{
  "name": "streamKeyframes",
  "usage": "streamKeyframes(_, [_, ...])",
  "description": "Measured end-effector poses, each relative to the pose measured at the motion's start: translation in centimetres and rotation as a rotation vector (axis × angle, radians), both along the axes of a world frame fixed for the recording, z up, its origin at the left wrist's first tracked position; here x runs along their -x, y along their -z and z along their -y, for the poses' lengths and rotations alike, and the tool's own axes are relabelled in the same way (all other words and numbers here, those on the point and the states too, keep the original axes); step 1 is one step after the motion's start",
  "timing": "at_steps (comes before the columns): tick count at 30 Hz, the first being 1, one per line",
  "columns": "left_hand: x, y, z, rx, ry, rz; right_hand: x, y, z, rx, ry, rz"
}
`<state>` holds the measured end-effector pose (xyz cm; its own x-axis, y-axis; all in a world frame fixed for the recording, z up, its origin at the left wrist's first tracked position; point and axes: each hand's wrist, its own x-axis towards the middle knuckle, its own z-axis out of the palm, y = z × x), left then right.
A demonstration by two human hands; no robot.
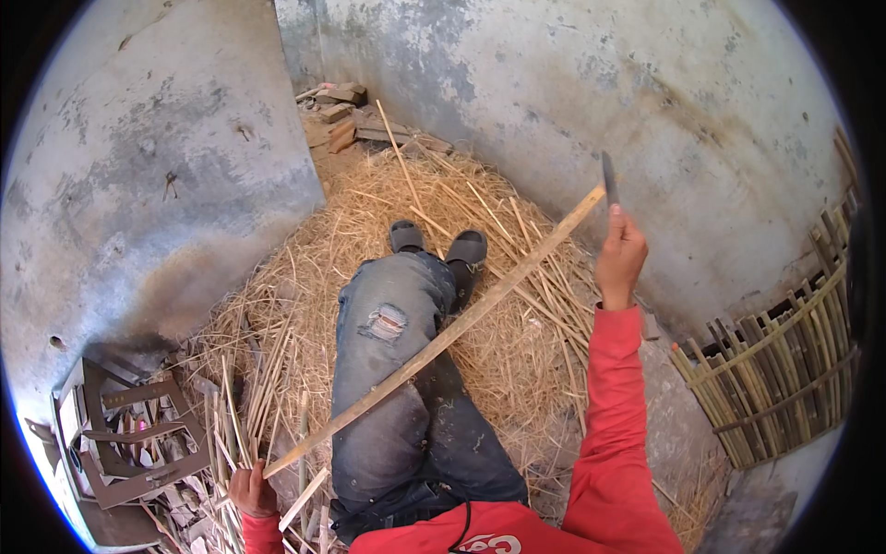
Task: The person scrapes a long strip of bamboo using a knife while sitting on the floor.
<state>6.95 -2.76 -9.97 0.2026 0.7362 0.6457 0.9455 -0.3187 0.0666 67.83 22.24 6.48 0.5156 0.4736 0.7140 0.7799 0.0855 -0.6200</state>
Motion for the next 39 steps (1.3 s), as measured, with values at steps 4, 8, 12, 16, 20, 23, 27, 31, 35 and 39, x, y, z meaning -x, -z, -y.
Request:
streamKeyframes(4, [0.1,1.1,0.5,0.016,-0.023,0.01,1.9,0.6,1.3,0.06,-0.099,0.018])
streamKeyframes(8, [0.2,0.9,0.5,0.016,-0.025,0.015,1.0,0.0,1.3,0.032,-0.177,0.062])
streamKeyframes(12, [-0.1,0.3,-0.5,0.023,-0.02,-0.012,-1.7,-0.4,0.0,0.031,-0.11,-0.022])
streamKeyframes(16, [-0.3,-0.5,-0.1,0.019,-0.049,-0.033,4.8,0.6,1.8,-0.027,-0.311,0.139])
streamKeyframes(20, [0.0,-0.8,0.3,0.043,-0.035,-0.03,0.5,0.9,0.1,0.108,-0.132,-0.04])
streamKeyframes(23, [-0.3,-0.7,-0.3,0.028,-0.029,-0.014,0.2,1.2,-0.2,0.024,-0.143,-0.004])
streamKeyframes(27, [0.4,0.4,0.6,0.014,-0.035,0.014,4.4,2.0,1.0,-0.04,-0.273,0.138])
streamKeyframes(31, [0.0,0.1,0.0,0.047,-0.019,0.025,0.5,1.1,-0.8,0.028,-0.135,-0.033])
streamKeyframes(35, [0.3,0.6,0.2,0.092,-0.035,0.032,4.4,1.8,0.2,-0.028,-0.24,0.037])
streamKeyframes(39, [0.1,0.2,0.3,0.047,-0.031,0.042,1.9,1.5,-0.1,0.021,-0.271,0.046])
